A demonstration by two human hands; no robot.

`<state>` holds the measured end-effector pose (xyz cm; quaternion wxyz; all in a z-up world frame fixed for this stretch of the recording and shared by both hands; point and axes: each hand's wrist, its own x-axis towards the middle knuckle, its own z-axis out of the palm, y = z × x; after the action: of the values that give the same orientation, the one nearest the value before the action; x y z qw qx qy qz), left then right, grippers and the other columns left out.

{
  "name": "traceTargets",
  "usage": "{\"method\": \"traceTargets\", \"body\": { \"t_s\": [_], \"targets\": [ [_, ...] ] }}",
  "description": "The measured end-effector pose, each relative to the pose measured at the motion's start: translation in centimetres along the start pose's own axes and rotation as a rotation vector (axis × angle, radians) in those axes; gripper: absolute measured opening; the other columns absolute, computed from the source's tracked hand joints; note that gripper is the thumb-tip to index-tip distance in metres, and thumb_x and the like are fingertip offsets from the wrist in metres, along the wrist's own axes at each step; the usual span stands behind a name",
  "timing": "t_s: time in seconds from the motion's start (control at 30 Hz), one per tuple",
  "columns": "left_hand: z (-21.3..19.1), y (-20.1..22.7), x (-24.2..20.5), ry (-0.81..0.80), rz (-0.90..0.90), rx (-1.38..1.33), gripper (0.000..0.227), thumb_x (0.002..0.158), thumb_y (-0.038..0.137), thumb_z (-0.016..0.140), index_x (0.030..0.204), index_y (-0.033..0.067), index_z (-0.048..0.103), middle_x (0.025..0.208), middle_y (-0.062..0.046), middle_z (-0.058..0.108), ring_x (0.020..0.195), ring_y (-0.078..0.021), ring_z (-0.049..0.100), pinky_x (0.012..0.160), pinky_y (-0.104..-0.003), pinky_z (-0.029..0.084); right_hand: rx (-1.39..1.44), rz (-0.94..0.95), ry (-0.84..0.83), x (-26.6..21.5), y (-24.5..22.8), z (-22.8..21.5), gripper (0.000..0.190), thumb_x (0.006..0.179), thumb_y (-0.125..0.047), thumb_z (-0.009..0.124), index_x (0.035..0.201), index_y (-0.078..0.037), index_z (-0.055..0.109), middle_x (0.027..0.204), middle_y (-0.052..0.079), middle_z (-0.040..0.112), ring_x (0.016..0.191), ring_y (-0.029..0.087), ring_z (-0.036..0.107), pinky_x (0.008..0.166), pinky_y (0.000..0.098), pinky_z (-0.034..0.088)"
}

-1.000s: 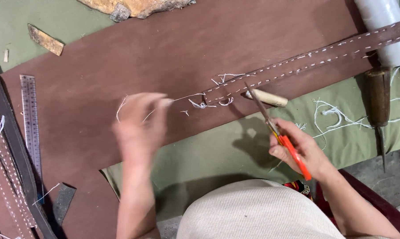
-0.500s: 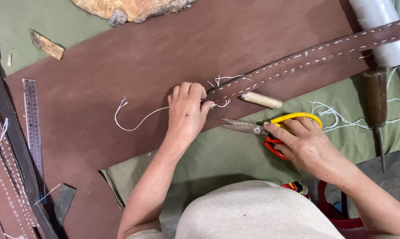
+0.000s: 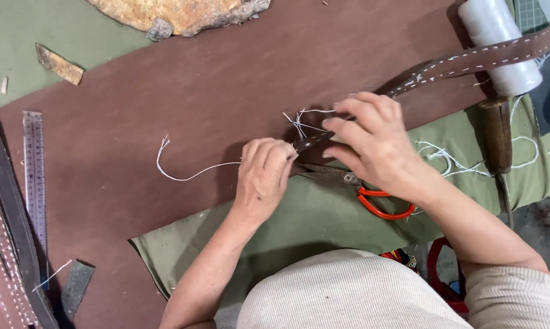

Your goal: Hand-stitching a leather belt using an awl and thread on a workbench.

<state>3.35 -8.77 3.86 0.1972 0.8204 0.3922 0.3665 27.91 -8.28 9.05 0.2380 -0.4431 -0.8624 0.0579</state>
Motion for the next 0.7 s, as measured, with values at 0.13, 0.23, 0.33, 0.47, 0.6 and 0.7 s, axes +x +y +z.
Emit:
{"method": "traceTargets", "body": {
  "t_s": [0.13,0.23,0.33,0.47,0.6,0.7],
  "targets": [
    [3.2,-3.0,-2.7,0.213,0.076,0.026,0.007,0.098,0.010,0.069,0.095,0.0157,0.066,0.095,-0.001,0.063,0.093,-0.0260,0.065,0.092,-0.042,0.054,0.080,-0.102,0.159,-0.8,0.9,4.9,0.006,0.094,-0.015,0.078,0.095,-0.012,0.073,0.103,0.004,0.065,0.103,0.029,0.062,0.093,0.0439,0.045],
    [3.1,-3.3,-2.9,0.302,0.070,0.045,0.010,0.095,0.010,0.073,0.094,0.0163,0.066,0.096,0.000,0.062,0.093,-0.0249,0.066,0.091,-0.043,0.054,0.060,-0.116,0.246,-2.3,0.4,6.6,0.006,0.097,-0.013,0.074,0.091,-0.012,0.074,0.104,0.005,0.068,0.099,0.030,0.062,0.091,0.0455,0.046],
    [2.8,-3.2,-2.7,0.284,0.069,0.021,0.012,0.093,0.009,0.076,0.098,0.0135,0.066,0.094,-0.004,0.057,0.089,-0.0283,0.066,0.088,-0.046,0.055,0.102,-0.101,0.345,-2.9,-0.2,7.0,0.008,0.095,-0.004,0.075,0.087,-0.007,0.075,0.099,0.008,0.070,0.091,0.030,0.064,0.084,0.0464,0.048],
    [3.6,-3.6,-3.2,0.301,0.108,-0.009,0.005,0.096,0.012,0.071,0.093,0.0134,0.068,0.092,-0.004,0.055,0.085,-0.0282,0.065,0.084,-0.045,0.055,0.131,-0.060,0.307,-3.1,-0.8,6.2,0.003,0.095,-0.008,0.075,0.092,-0.006,0.075,0.100,0.009,0.071,0.091,0.032,0.066,0.084,0.0466,0.048],
    [3.9,-3.5,-3.2,0.347,0.151,-0.008,0.010,0.098,0.014,0.068,0.089,0.0140,0.068,0.091,-0.003,0.054,0.083,-0.0266,0.063,0.082,-0.045,0.054,0.268,0.047,0.203,-2.6,-1.2,5.1,0.011,0.098,-0.019,0.073,0.098,-0.008,0.077,0.100,0.009,0.070,0.093,0.033,0.067,0.085,0.0443,0.047],
    [3.6,-3.2,-2.6,0.423,0.215,-0.016,0.018,0.099,0.005,0.066,0.082,0.0119,0.067,0.087,-0.005,0.053,0.078,-0.0271,0.063,0.074,-0.044,0.055,0.415,0.172,0.106,-1.8,-1.3,3.6,0.011,0.100,-0.011,0.068,0.107,-0.007,0.077,0.100,0.012,0.071,0.092,0.036,0.069,0.084,0.0454,0.053]
  ]
}}
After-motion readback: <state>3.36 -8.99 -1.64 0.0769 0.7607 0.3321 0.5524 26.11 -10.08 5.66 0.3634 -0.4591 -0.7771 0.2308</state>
